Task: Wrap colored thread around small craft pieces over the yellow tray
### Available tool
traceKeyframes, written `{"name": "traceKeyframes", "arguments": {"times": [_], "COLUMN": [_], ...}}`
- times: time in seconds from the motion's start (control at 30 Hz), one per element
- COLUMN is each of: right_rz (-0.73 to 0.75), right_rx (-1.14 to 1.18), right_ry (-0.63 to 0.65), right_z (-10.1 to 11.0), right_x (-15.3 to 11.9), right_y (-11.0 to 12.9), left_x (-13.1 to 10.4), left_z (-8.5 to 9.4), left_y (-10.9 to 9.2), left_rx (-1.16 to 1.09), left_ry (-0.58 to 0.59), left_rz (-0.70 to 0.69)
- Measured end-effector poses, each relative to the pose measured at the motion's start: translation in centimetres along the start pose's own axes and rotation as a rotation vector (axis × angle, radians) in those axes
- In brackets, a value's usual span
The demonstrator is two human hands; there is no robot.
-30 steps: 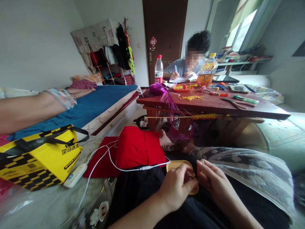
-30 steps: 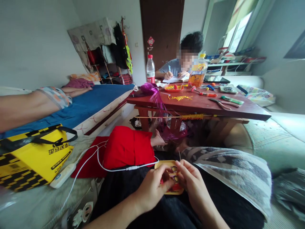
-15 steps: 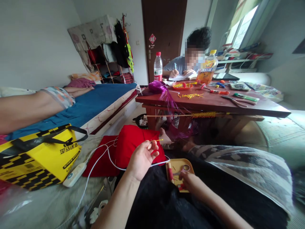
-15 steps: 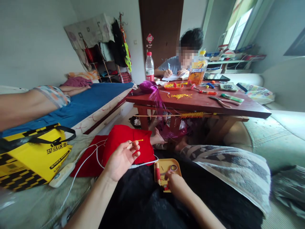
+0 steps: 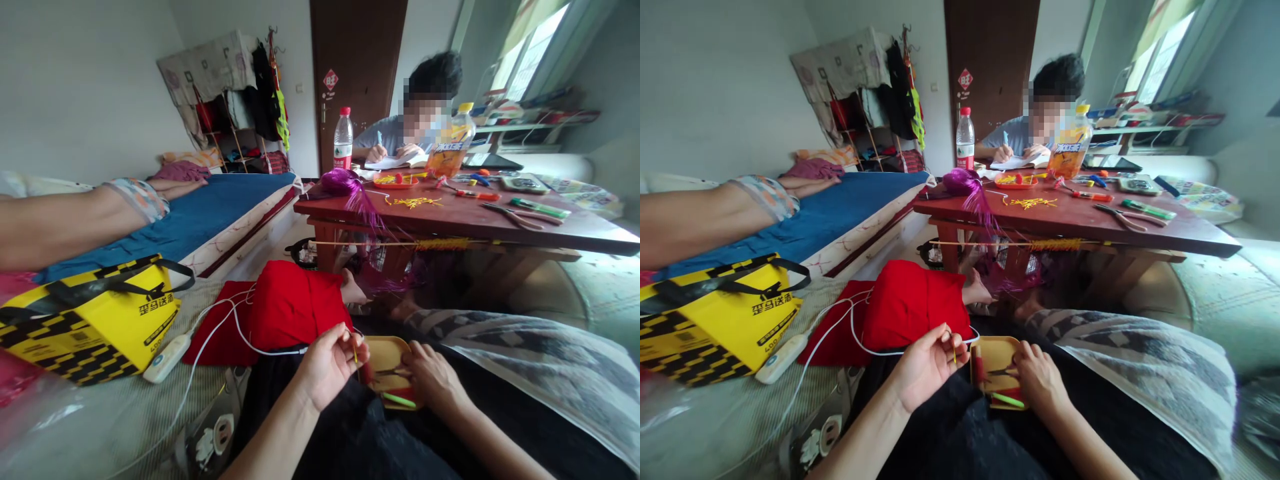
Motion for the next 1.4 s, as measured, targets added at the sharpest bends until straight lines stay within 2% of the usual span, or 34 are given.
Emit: {"name": "traceKeyframes", "arguments": {"times": [0.13,0.2,0.3,0.37,0.43,0.57,0.7,0.9,1.13,1.4], "right_rz": [-0.101,-0.149,-0.3,-0.386,-0.462,-0.538,-0.48,-0.415,-0.452,-0.518], "right_rx": [0.084,0.229,0.926,1.178,1.275,1.306,1.304,1.269,1.253,1.281], "right_ry": [-0.006,-0.006,0.002,0.034,0.06,0.125,0.238,0.308,0.331,0.33], "right_z": [2.8,3.8,4.5,4.7,5.0,5.6,5.7,4.7,3.9,4.7], "right_x": [-3.3,-5.3,-7.6,-8.3,-8.4,-7.8,-7.4,-7.2,-7.4,-7.6], "right_y": [-3.4,-3.8,-1.4,1.3,3.4,4.9,4.9,4.8,4.4,4.9], "left_x": [0.1,0.2,0.2,0.1,0.0,0.0,0.1,0.3,0.6,0.9], "left_z": [1.1,1.3,1.4,1.2,1.0,1.0,1.1,1.3,1.5,1.8], "left_y": [1.4,2.1,3.2,3.7,4.1,4.6,5.2,5.5,5.6,5.9], "left_rx": [-0.012,-0.002,0.027,0.035,0.032,0.036,0.045,0.043,0.042,0.047], "left_ry": [-0.057,-0.071,-0.084,-0.07,-0.045,-0.031,-0.033,-0.035,-0.051,-0.06], "left_rz": [0.039,0.065,0.109,0.123,0.131,0.162,0.189,0.194,0.205,0.215]}}
Point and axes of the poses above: each hand's wrist, its own x-axis towards the middle knuckle, its own z-axis out of the back of the hand, y = z × x, the point moved 5 cm from there along x, towards the middle knuckle, and after that the axes turned 7 degrees about -y, right-handed, at the moved point
